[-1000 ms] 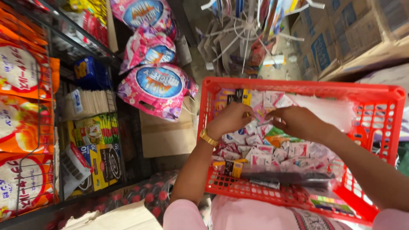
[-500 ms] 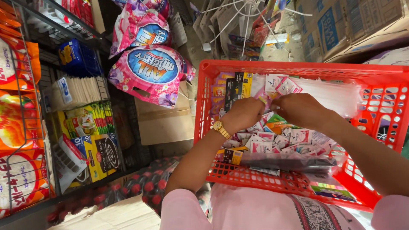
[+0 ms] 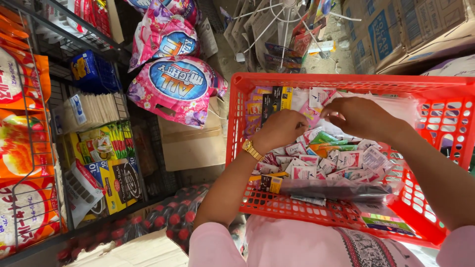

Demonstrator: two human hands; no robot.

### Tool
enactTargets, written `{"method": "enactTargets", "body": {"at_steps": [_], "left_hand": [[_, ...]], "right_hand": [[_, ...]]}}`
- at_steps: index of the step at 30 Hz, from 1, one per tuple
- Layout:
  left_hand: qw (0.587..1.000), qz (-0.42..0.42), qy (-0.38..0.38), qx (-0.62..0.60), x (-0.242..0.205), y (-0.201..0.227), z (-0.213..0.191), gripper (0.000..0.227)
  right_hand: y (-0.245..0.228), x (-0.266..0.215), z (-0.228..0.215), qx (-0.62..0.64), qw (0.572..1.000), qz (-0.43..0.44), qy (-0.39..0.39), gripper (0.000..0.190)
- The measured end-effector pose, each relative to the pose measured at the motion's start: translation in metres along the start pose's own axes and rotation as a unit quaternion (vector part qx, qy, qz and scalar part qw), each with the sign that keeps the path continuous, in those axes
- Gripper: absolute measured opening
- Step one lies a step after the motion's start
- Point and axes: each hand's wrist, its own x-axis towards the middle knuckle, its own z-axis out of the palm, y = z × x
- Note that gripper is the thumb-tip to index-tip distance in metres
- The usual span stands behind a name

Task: The person stocks a rotating display rack with shampoo and conditioner sachets.

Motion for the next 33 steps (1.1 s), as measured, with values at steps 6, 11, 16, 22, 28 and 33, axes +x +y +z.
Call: {"method": "enactTargets", "body": {"at_steps": [6,11,16,22,28,33], "left_hand": [[0.996,-0.045,-0.059,0.048,-0.003,0.010,0.007,0.014],[1.000,0.006,0.001,0.005,-0.002,0.001,0.008,0.015],[0.995,0.031,0.081,-0.056,-0.002,0.008,-0.016,0.016],[0.983,-0.012,0.107,-0.151,-0.001,0.008,-0.023,0.017],[0.974,-0.022,0.141,-0.175,0.001,0.004,-0.018,0.016],[0.975,-0.035,0.140,-0.166,0.000,0.010,-0.022,0.016]], "right_hand": [[-0.006,0.006,0.019,-0.080,0.994,0.020,-0.077,0.025],[-0.017,0.001,0.001,0.039,0.999,-0.008,-0.008,0.024],[-0.011,0.003,-0.006,0.199,0.979,-0.007,0.039,0.022],[0.014,0.005,0.000,0.298,0.954,0.013,0.035,0.023],[-0.003,0.000,-0.016,0.306,0.950,-0.025,0.064,0.029],[-0.003,0.000,-0.017,0.280,0.957,0.018,0.068,0.028]]}}
